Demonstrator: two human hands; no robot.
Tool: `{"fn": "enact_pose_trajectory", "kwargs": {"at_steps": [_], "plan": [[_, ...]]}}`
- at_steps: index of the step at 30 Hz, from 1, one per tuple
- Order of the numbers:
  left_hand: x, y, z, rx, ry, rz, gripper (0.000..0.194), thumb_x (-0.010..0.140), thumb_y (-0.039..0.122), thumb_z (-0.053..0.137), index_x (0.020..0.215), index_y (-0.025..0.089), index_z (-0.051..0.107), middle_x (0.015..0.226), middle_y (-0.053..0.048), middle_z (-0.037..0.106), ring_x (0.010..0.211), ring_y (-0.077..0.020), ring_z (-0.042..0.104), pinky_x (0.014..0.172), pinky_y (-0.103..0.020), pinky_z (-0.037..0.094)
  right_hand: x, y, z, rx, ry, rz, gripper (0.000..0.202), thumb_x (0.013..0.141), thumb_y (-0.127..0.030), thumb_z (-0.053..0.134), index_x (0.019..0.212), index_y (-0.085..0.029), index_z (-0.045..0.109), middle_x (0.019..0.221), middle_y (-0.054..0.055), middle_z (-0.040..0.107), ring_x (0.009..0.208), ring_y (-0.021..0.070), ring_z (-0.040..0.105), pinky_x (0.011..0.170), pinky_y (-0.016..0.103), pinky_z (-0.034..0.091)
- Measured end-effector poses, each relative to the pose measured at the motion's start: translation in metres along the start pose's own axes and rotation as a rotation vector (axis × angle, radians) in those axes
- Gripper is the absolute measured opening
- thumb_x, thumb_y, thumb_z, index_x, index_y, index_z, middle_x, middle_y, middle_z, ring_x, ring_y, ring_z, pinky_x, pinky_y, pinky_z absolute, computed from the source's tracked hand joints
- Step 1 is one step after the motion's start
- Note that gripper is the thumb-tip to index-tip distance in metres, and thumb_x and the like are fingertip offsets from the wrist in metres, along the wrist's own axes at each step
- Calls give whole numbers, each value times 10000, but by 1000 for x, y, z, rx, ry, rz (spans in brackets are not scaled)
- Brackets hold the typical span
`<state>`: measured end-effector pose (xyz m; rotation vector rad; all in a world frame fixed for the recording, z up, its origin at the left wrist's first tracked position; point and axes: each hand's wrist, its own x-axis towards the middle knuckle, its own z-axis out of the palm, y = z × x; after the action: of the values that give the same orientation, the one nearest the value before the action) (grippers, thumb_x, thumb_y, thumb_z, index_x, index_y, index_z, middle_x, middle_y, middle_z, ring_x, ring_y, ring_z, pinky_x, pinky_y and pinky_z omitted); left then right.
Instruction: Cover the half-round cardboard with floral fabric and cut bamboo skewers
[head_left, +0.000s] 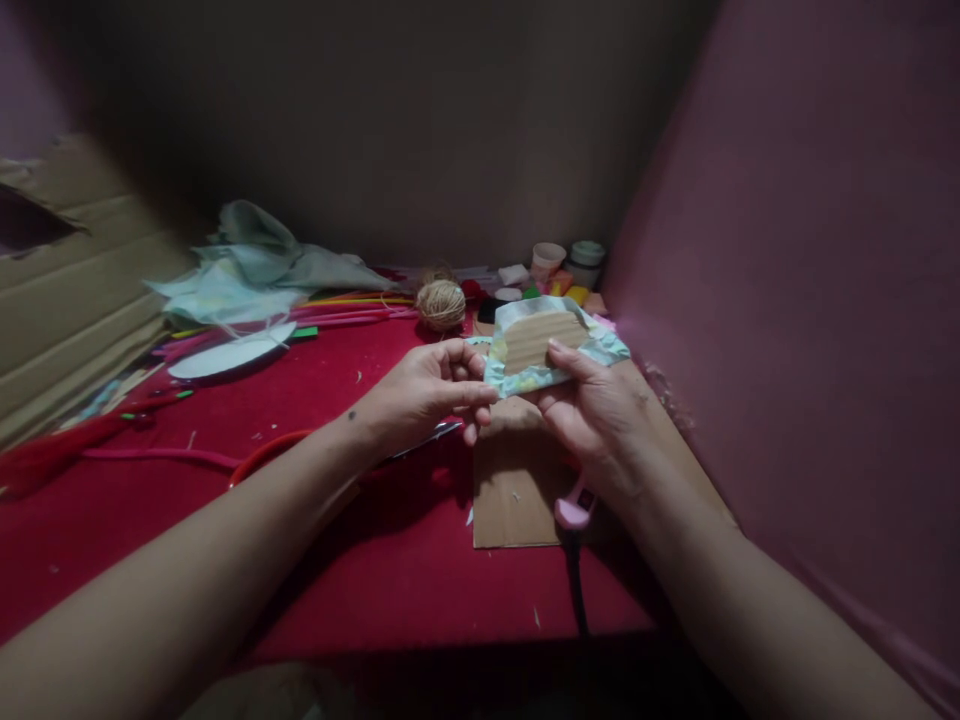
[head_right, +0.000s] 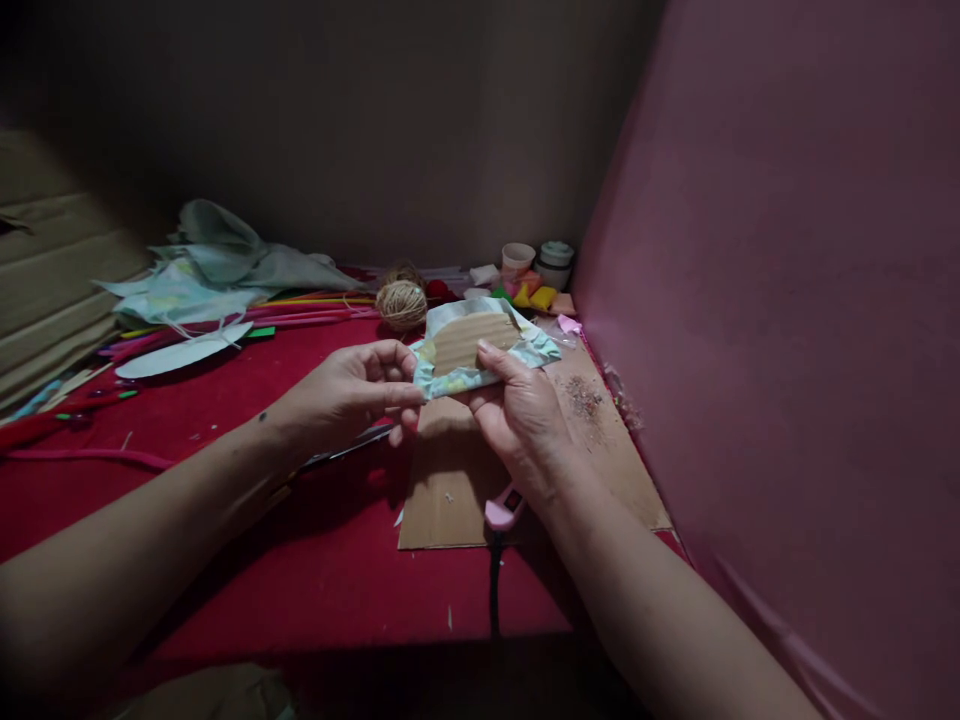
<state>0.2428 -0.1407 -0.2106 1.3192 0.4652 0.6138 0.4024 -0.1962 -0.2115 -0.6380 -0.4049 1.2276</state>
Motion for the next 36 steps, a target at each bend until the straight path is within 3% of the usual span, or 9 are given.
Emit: {"fn": "enact_pose_trajectory", "kwargs": {"at_steps": [10,15,20,25,27,30,31,33,36], "plan": [[2,-3,5,26,106,-113,341,637,125,754,736,180,432,510,36,564,400,-113,553,330,-194,466,-4,7,-1,-48,-88,19,232,733,-76,573,929,-196,604,884,38,682,974,219,616,873,447,515],[2,-4,3,68,108,-142,359,643,185,766,723,194,417,505,33,579,358,-103,511,302,-200,444,-5,10,-1,-59,-120,-2,233,725,-68,580,920,-191,609,881,32,692,977,221,623,888,448,508],[1,-6,4,183,146,-114,377,660,313,774,712,201,417,452,45,554,283,-100,454,246,-179,340,-7,10,0,-100,-130,32,210,722,-93,599,907,-188,627,880,41,702,972,226,632,894,447,507],[0,1,-3,110,-16,-98,377,734,488,691,782,173,489,514,-14,613,364,-121,541,341,-192,407,-5,6,0,-104,-140,-32,262,728,-102,597,961,-218,624,920,25,702,1006,223,623,904,452,506],[0,3,-6,71,62,-84,420,758,564,633,813,164,518,570,-20,617,405,-118,552,355,-200,420,-2,2,-2,-106,-124,-74,284,732,-94,584,981,-226,619,904,19,702,1014,216,620,911,451,504],[0,2,-8,150,328,-13,350,785,494,632,730,169,513,551,25,548,383,-81,481,334,-179,366,5,-10,-6,-121,-123,-142,268,740,-113,578,979,-229,614,868,6,697,1005,203,626,917,443,504],[0,1,-5,211,379,6,340,809,471,606,689,170,501,526,34,522,360,-70,444,323,-174,330,7,-15,-8,-124,-126,-165,253,741,-120,581,967,-231,613,862,0,695,997,197,630,917,439,506],[-4,1,6,366,362,12,378,866,450,507,614,171,474,477,38,479,329,-60,382,323,-181,282,11,-26,-11,-103,-133,-212,223,744,-128,586,939,-233,611,856,-12,692,978,182,638,924,425,504],[-12,-1,41,676,148,58,328,882,395,464,656,171,543,561,5,556,442,-97,489,442,-214,393,15,-37,-13,-43,-103,-280,212,747,-97,570,910,-226,608,812,-25,686,926,159,652,933,401,502]]}}
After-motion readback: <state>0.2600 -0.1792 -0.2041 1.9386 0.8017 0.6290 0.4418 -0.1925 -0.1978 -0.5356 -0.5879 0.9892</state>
